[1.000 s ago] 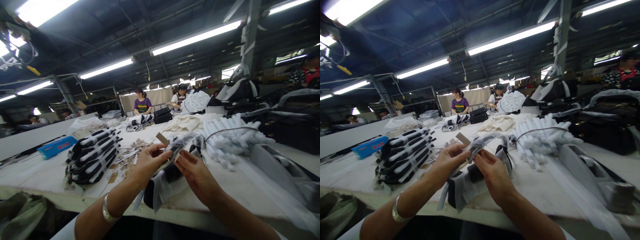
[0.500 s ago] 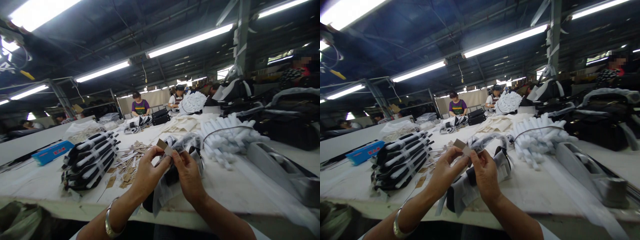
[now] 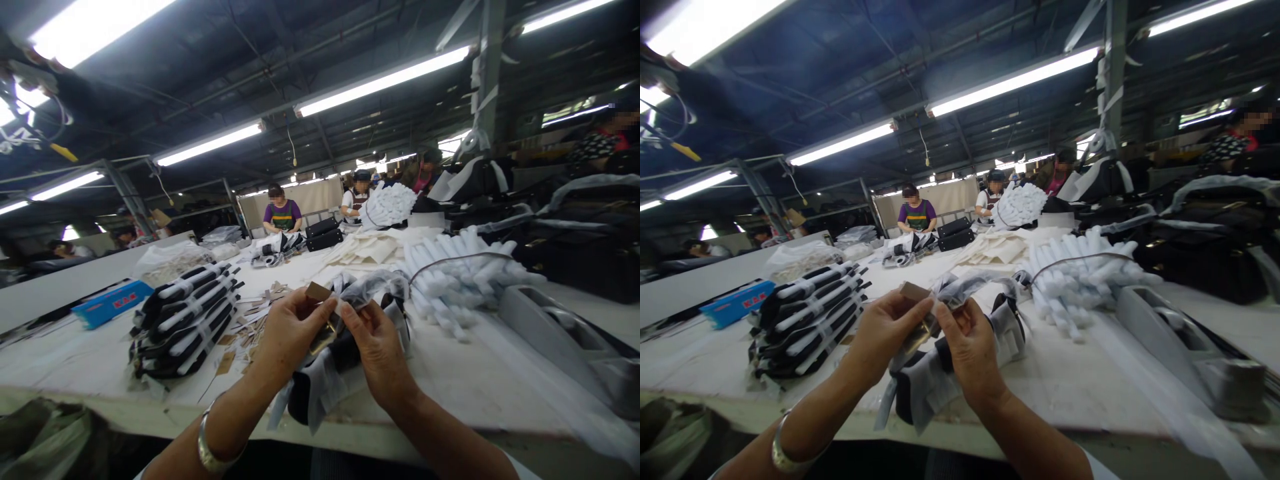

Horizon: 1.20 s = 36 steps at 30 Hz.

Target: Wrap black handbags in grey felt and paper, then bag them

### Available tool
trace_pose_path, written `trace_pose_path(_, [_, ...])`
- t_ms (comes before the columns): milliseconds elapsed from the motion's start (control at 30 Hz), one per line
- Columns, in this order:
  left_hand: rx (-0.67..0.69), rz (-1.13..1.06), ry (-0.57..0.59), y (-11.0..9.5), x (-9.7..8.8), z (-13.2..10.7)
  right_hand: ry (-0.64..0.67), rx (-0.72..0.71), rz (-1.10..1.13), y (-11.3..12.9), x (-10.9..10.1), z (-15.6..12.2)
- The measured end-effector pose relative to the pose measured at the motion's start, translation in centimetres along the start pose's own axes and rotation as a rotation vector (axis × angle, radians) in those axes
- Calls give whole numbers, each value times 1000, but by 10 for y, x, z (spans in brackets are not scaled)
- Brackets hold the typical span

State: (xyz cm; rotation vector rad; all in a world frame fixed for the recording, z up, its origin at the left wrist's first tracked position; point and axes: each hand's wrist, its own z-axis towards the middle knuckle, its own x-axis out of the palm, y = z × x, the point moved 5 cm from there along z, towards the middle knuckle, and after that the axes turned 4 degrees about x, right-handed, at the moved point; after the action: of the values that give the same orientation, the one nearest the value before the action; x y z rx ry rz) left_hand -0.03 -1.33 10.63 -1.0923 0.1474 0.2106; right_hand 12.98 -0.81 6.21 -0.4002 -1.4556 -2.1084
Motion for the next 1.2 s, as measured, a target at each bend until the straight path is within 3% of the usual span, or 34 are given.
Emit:
trace_pose_path(133, [50,76,19,-10,-3,-2,7,11,3,4,3,0])
trace_pose_path(300, [382,546,-114,-38,-6,-12,9,11,-24,9,6,-1])
trace_pose_path(467, [553,891,-143,-50,11,-31,-15,-22,-77,8,3,-3])
trace_pose_path(667, [710,1128,-125,-41,33,-48,-39,11,-75,2,0,1])
trace_pose_path(867, [697,1209,-111,-24,37,-49,-23,49,-49,-2,-6,-1])
trace_pose_path(1033, [687,1101,-62,-29,32,-48,36,57,-34,-3,-9,-3])
trace_pose_path(1100, [607,968,-29,-33,24,-44,27,74,-42,-2,-9,-2])
trace_pose_path(1200, [384,678,11,-31,7,-30,38,100,-12,-1,-9,0])
